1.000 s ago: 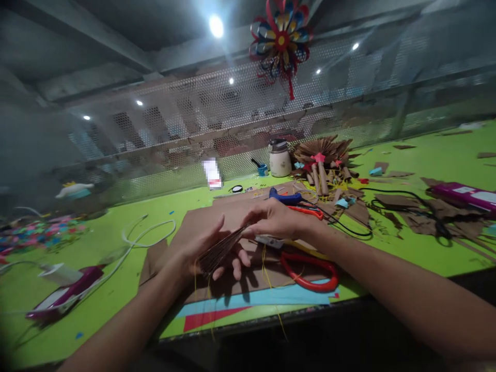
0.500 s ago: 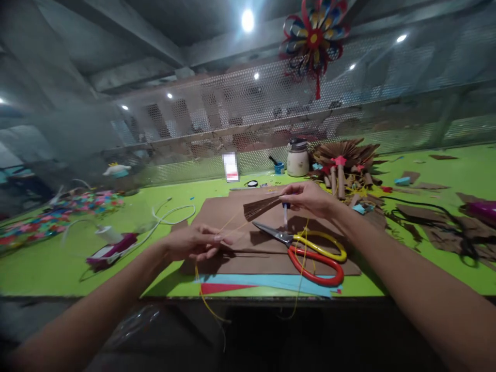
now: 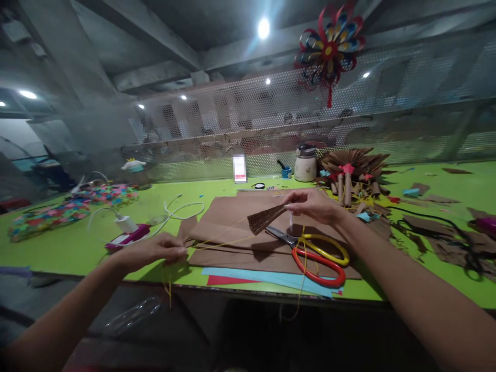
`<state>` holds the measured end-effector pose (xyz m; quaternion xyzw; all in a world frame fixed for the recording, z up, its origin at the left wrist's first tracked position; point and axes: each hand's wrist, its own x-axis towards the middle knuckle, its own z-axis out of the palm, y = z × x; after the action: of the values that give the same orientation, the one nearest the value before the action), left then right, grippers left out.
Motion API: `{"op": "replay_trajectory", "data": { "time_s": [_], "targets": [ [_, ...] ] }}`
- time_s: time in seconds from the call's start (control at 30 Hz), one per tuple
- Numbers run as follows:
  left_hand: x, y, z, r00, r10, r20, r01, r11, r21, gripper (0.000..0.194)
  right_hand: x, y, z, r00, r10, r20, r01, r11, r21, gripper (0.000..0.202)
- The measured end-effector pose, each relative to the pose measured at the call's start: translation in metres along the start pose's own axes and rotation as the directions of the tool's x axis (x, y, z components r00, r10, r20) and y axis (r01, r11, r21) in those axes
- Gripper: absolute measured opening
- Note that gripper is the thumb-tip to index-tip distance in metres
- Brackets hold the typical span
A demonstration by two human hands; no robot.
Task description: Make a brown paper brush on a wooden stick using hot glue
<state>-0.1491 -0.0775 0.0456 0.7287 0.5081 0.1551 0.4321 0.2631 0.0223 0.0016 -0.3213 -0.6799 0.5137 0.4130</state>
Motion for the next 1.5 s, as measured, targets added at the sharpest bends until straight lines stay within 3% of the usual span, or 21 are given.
{"op": "replay_trajectory", "data": {
  "time_s": [0.07,0.13,0.17,0.2,0.3,0.33,0.4,0.5,0.6,0.67,0.7,0.73,0.8,0.83,0.9,1.0,1.1,1.17,1.23,1.33,1.5],
  "targets": [
    [-0.001,0.006,-0.015,0.995,0.024,-0.095,-0.026,1.0,-0.017,0.018,0.0,-0.005,0.002,1.0,-0.011,0.016,0.011,0.999,0.038,0.029],
    [0.011,0.019,-0.024,0.962,0.081,-0.259,-0.128,0.977,-0.17,0.024,0.002,-0.014,0.007,0.997,-0.032,0.065,0.029,0.999,0.046,0.026],
    [0.022,0.028,-0.023,0.959,0.1,-0.266,-0.174,0.947,-0.269,0.029,0.004,-0.02,0.011,0.994,-0.047,0.103,0.043,0.998,0.038,0.025],
    [0.036,0.038,-0.018,0.969,0.11,-0.222,-0.187,0.914,-0.36,0.033,0.006,-0.027,0.015,0.987,-0.065,0.146,0.062,0.998,0.024,0.024],
    [0.081,0.069,0.019,0.993,0.071,0.098,-0.005,0.833,-0.554,0.045,0.016,-0.051,0.025,0.954,-0.092,0.284,0.112,0.992,-0.055,0.023],
    [0.092,0.078,0.034,0.979,0.074,0.188,0.049,0.814,-0.579,0.049,0.02,-0.058,0.027,0.94,-0.084,0.33,0.119,0.989,-0.089,0.023],
    [0.109,0.094,0.06,0.912,0.137,0.386,0.137,0.786,-0.602,0.056,0.03,-0.071,0.029,0.914,-0.047,0.403,0.117,0.982,-0.151,0.026],
    [0.119,0.105,0.077,0.861,0.243,0.446,0.136,0.736,-0.663,0.046,0.049,-0.082,0.026,0.884,0.005,0.467,0.104,0.972,-0.209,0.031],
    [0.128,0.106,0.072,0.89,0.32,0.326,0.035,0.664,-0.747,0.03,0.066,-0.085,0.024,0.915,-0.045,0.402,0.164,0.949,-0.269,0.036],
    [0.136,0.103,0.063,0.918,0.345,0.194,-0.046,0.58,-0.813,0.027,0.07,-0.083,0.029,0.967,-0.187,0.17,0.239,0.898,-0.369,0.032],
    [0.14,0.101,0.059,0.93,0.345,0.125,-0.083,0.53,-0.844,0.027,0.069,-0.08,0.034,0.959,-0.283,0.016,0.262,0.863,-0.432,0.028],
    [0.144,0.098,0.054,0.942,0.332,0.054,-0.12,0.481,-0.869,0.029,0.067,-0.077,0.041,0.916,-0.377,-0.135,0.269,0.829,-0.49,0.023],
    [0.15,0.094,0.045,0.961,0.264,-0.087,-0.19,0.398,-0.897,0.031,0.056,-0.066,0.06,0.833,-0.461,-0.306,0.265,0.818,-0.511,0.02],
    [0.153,0.091,0.041,0.964,0.217,-0.154,-0.226,0.361,-0.905,0.032,0.05,-0.058,0.072,0.841,-0.438,-0.318,0.262,0.843,-0.47,0.023],
    [0.157,0.089,0.037,0.957,0.125,-0.263,-0.289,0.296,-0.91,0.032,0.038,-0.043,0.095,0.913,-0.319,-0.255,0.239,0.923,-0.301,0.026],
    [0.159,0.091,0.036,0.939,0.073,-0.336,-0.344,0.236,-0.909,0.032,0.028,-0.027,0.126,0.983,-0.102,-0.156,0.101,0.995,-0.01,0.025],
    [0.156,0.103,0.039,0.93,0.077,-0.359,-0.367,0.234,-0.9,0.03,0.023,-0.024,0.143,0.999,0.006,-0.042,0.008,0.945,0.327,0.033],
    [0.151,0.112,0.039,0.929,0.084,-0.36,-0.37,0.248,-0.895,0.027,0.02,-0.026,0.148,0.999,0.027,0.042,-0.043,0.893,0.448,0.033],
    [0.146,0.118,0.036,0.928,0.09,-0.361,-0.372,0.278,-0.886,0.027,0.016,-0.029,0.148,0.996,0.037,0.076,-0.066,0.899,0.433,0.03],
    [0.143,0.118,0.029,0.913,0.049,-0.404,-0.396,0.332,-0.856,0.029,0.008,-0.031,0.144,0.999,-0.01,0.037,0.0,0.965,0.261,0.036],
    [0.149,0.097,0.029,0.89,-0.068,-0.451,-0.404,0.339,-0.85,0.042,0.003,-0.025,0.138,0.993,-0.116,-0.019,0.116,0.993,0.027,0.043]
  ]
}}
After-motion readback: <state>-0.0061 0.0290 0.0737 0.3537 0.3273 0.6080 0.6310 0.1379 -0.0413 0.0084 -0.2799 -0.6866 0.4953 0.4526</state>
